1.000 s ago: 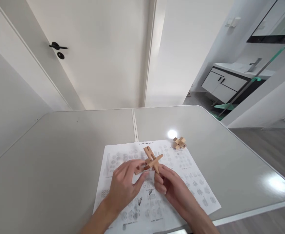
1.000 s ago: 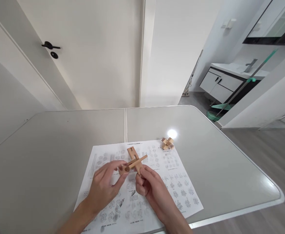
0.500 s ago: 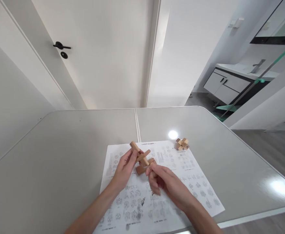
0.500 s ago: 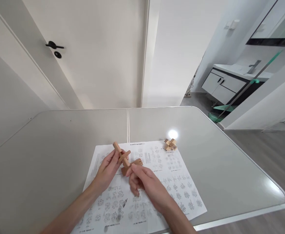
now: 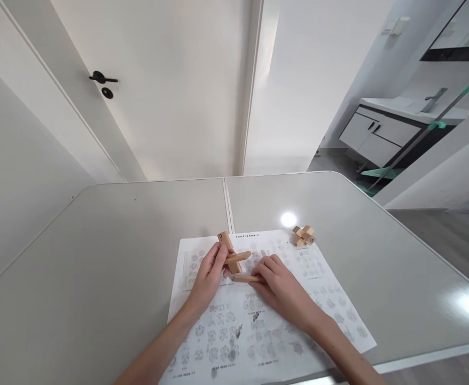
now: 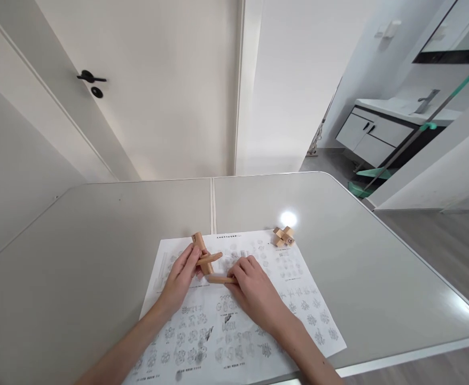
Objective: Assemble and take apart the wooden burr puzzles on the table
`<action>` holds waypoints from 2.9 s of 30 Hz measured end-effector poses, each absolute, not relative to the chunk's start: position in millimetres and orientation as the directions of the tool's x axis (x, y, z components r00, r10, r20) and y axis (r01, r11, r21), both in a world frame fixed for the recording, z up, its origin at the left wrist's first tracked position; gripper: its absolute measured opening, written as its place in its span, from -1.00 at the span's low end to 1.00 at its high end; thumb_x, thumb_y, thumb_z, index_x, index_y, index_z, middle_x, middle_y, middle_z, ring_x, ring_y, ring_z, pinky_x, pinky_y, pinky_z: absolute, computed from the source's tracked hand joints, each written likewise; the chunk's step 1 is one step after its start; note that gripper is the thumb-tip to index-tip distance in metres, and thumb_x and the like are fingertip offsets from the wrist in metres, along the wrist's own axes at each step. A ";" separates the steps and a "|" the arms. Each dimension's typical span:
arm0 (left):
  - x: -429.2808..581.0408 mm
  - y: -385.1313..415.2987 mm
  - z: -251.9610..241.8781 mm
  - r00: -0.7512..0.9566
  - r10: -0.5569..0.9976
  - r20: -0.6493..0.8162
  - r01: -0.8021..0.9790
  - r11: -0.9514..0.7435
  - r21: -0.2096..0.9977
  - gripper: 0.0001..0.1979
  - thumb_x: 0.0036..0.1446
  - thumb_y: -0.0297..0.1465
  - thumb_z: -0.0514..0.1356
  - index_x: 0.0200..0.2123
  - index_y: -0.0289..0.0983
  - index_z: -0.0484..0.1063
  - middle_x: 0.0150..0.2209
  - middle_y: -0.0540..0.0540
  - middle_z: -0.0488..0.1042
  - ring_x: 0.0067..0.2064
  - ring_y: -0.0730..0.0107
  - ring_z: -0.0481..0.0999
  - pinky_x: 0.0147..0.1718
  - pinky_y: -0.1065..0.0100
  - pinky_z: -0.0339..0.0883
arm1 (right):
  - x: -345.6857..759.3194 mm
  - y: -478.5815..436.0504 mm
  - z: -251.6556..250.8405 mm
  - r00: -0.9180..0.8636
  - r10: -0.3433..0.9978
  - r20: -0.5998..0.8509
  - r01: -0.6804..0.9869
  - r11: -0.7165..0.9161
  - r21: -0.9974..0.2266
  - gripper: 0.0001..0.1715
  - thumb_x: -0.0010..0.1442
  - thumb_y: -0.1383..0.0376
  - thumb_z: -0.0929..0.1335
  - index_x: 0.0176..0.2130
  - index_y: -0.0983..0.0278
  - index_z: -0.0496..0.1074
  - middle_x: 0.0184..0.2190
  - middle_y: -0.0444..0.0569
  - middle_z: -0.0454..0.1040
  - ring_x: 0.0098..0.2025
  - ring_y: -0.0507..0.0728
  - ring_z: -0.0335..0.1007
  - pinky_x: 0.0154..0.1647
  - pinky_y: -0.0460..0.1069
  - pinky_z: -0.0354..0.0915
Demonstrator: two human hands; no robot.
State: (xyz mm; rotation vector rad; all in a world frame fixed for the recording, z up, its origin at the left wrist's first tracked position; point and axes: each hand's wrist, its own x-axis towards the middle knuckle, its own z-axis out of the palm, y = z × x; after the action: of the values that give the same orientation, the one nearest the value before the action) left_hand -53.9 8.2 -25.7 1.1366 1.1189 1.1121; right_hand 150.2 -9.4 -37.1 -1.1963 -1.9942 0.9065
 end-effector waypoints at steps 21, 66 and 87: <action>21.3 -44.2 9.8 0.374 0.898 -0.230 0.071 0.220 0.973 -0.56 0.32 0.09 0.10 -0.24 -0.19 0.36 -0.32 -0.01 0.34 -0.30 0.36 0.35 -0.32 0.41 0.39 | 214.9 -81.7 12.4 -0.311 0.949 -0.056 -0.205 -0.125 -0.971 -0.56 0.43 -0.04 0.30 0.01 0.23 0.47 -0.57 -0.23 0.18 -0.48 0.05 0.04 -0.33 0.00 0.06; 78.8 -70.7 62.0 0.500 0.860 -0.103 0.171 0.018 0.985 -0.61 0.46 -0.02 -0.08 -0.12 -0.15 0.36 -0.43 0.05 0.32 -0.43 0.40 0.32 -0.42 0.40 0.26 | 222.7 -126.7 3.9 -0.158 0.947 -0.281 -0.665 -0.312 -0.678 -0.58 0.23 0.03 0.51 -0.10 0.19 0.37 -0.64 -0.31 0.27 -0.66 -0.10 -0.15 -0.58 -0.10 -0.19; 38.2 -51.9 51.7 0.694 0.692 0.198 0.169 -0.423 0.890 -0.09 0.11 0.38 -0.03 0.25 -0.16 0.32 0.17 -0.26 0.49 0.06 -0.06 0.52 0.16 -0.04 0.33 | 208.9 -118.3 4.6 -0.173 0.942 -0.287 -0.614 -0.331 -0.716 -0.41 0.19 -0.05 0.50 0.10 0.16 0.48 -0.60 -0.20 0.38 -0.71 0.00 0.12 -0.60 -0.05 0.11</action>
State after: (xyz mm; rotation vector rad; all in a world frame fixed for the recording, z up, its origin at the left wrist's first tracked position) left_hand 38.2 -51.9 51.7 1.9537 0.6657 0.6941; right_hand 208.9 -118.3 4.6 -0.8618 -0.5411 1.7449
